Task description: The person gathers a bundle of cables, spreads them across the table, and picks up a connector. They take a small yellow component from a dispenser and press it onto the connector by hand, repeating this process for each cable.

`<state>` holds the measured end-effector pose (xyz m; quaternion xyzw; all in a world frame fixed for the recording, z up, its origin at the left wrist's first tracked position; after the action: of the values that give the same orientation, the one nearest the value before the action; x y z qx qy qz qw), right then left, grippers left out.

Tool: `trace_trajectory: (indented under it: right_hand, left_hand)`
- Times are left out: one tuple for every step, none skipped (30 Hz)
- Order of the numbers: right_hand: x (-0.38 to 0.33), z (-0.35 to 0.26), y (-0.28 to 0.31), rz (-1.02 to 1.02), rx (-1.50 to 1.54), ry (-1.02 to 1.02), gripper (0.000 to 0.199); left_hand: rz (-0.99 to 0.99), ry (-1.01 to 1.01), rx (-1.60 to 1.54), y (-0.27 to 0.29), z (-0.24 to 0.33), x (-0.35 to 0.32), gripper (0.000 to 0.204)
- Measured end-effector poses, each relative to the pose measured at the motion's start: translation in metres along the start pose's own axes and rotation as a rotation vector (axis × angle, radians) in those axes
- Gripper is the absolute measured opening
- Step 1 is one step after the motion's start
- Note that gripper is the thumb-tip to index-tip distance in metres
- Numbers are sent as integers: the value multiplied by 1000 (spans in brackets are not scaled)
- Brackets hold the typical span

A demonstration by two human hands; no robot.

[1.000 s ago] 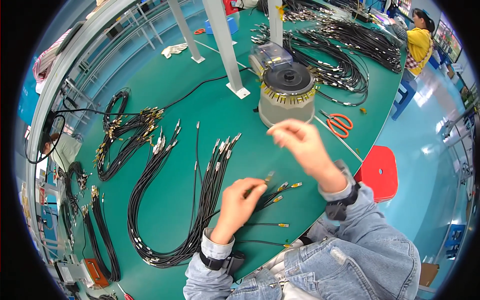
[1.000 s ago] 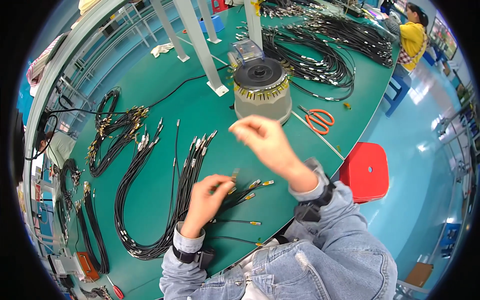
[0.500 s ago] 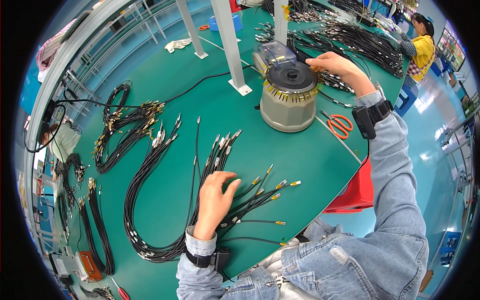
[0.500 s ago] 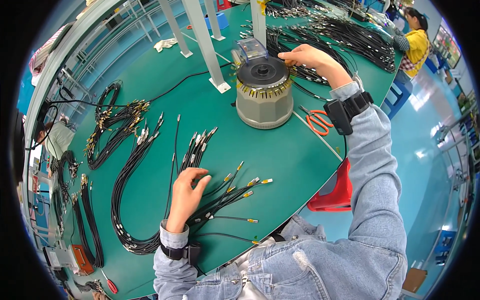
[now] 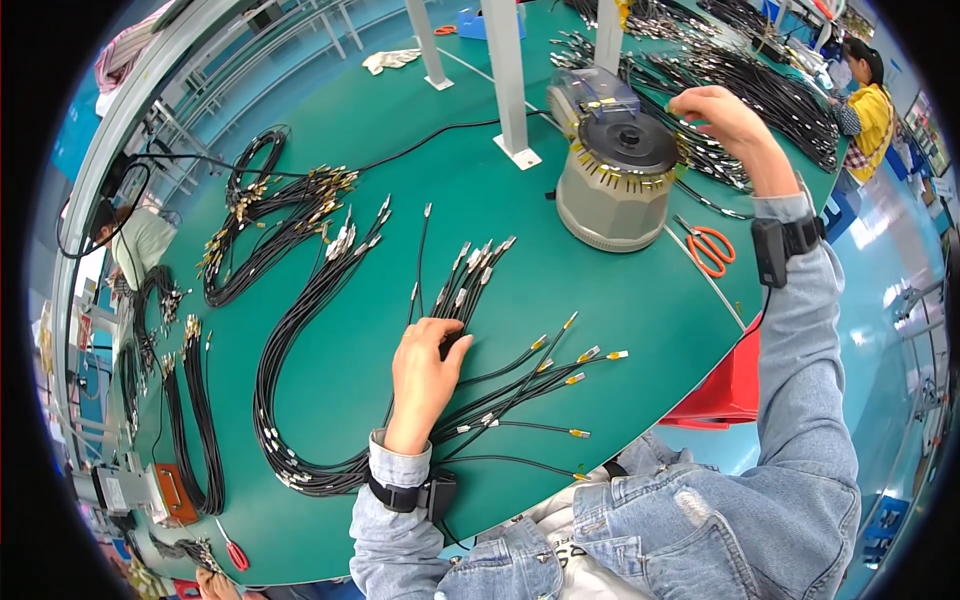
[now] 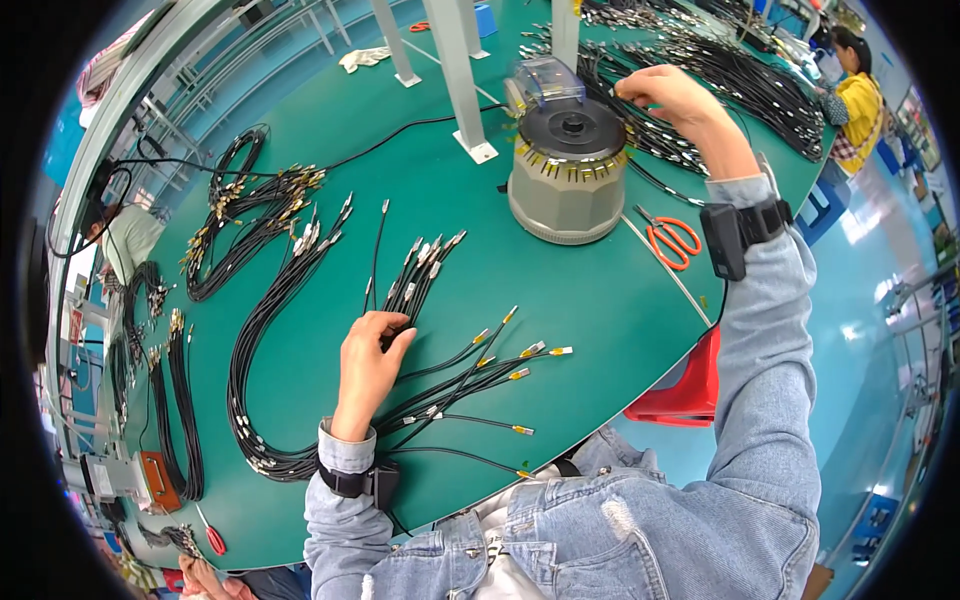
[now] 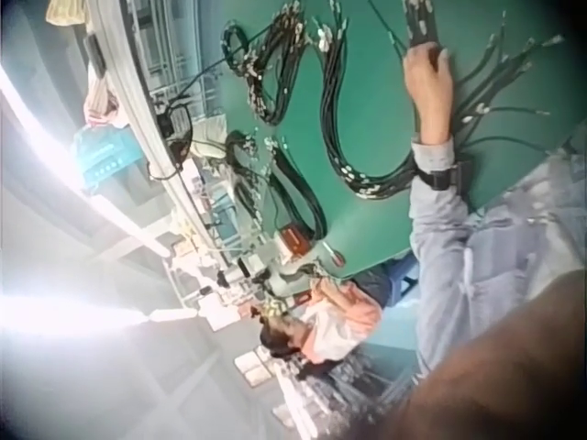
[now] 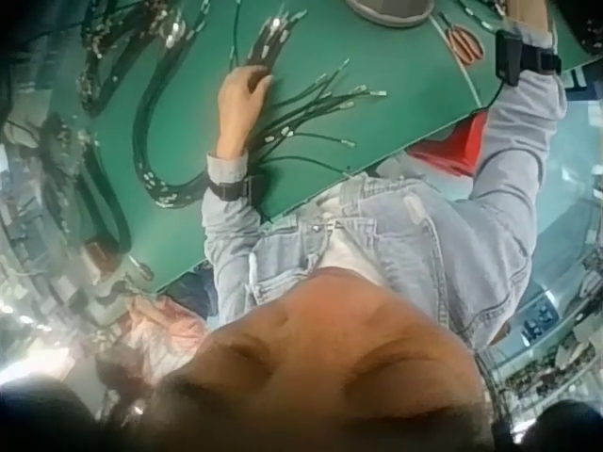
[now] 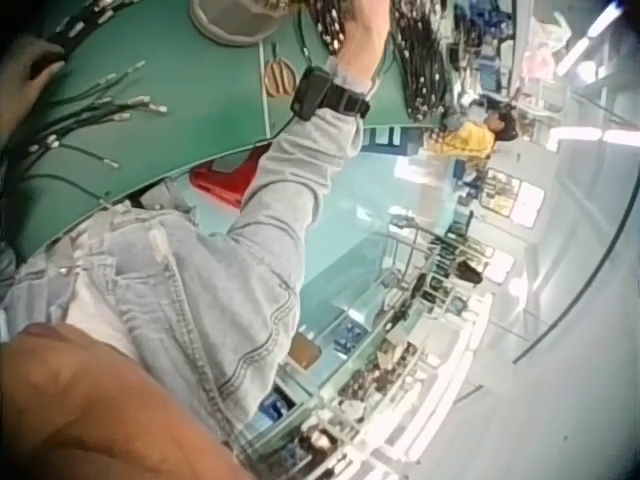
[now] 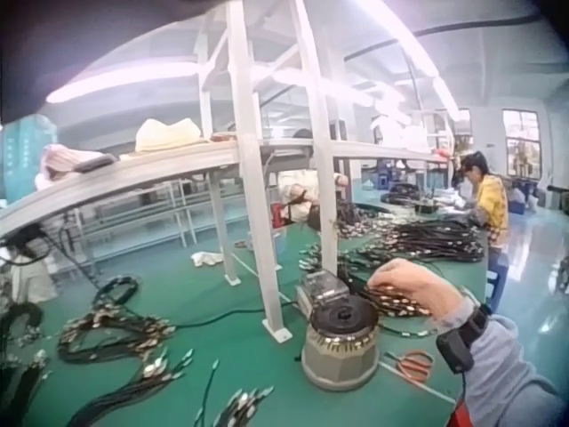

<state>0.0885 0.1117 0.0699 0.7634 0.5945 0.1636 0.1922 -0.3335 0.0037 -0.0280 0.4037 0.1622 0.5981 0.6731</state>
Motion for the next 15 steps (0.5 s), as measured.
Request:
trace_trajectory:
  right_hand:
    - [-2, -5, 2, 33, 112, 26, 15]
    - [-6, -8, -1, 25, 113, 26, 15]
    - [-18, -22, -10, -7, 202, 81, 15]
    - [-31, -36, -21, -39, 291, 134, 15]
    - [-43, -46, -33, -71, 380, 187, 15]
    - [-52, -46, -43, -76, 382, 187, 15]
    - [-64, -51, -59, -154, 442, 224, 15]
    - [-75, -54, -76, -232, 499, 260, 15]
    - [-85, -54, -90, -238, 503, 259, 15]
    - [-95, -52, -109, -291, 548, 234, 15]
    - [-106, -51, -123, -335, 588, 209, 15]
    - [-113, -49, -133, -333, 589, 209, 15]
    - [-121, -46, -147, -368, 649, 169, 15]
    - [-124, -41, -160, -405, 712, 127, 15]
    - [-125, -36, -170, -409, 718, 125, 15]
  left_hand:
    - [10, -63, 63, -2, 5, 0, 16]
    - [18, -127, 127, -5, 10, -1, 17]
    - [21, -120, 133, -7, 10, 0, 17]
    - [53, -132, 164, -7, 11, 1, 17]
    - [85, -146, 195, -7, 13, 1, 18]
    - [116, -163, 225, -7, 14, 1, 18]
    - [116, -159, 228, -7, 12, 2, 18]
    - [101, -135, 255, -11, 7, 2, 18]
    - [85, -111, 285, -12, 3, 2, 18]
    - [70, -86, 316, -12, -1, 1, 18]
    - [69, -88, 315, -13, 0, 2, 18]
    - [53, -77, 323, -14, 1, 3, 18]
    - [38, -66, 332, -14, 1, 2, 18]
    - [21, -51, 344, -14, -1, 1, 18]
    - [19, -48, 350, -15, -1, 0, 18]
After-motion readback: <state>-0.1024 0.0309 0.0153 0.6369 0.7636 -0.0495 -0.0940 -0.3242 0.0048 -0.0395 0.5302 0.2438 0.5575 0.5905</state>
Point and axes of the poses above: each hand's wrist, its own x-axis towards the middle knuckle, its own y-axis out of the back of the hand, z = x × y, the point moved 9 cm from there along x, towards the middle knuckle, and after that the axes turned 2 degrees about z, right-handed, at the moved point
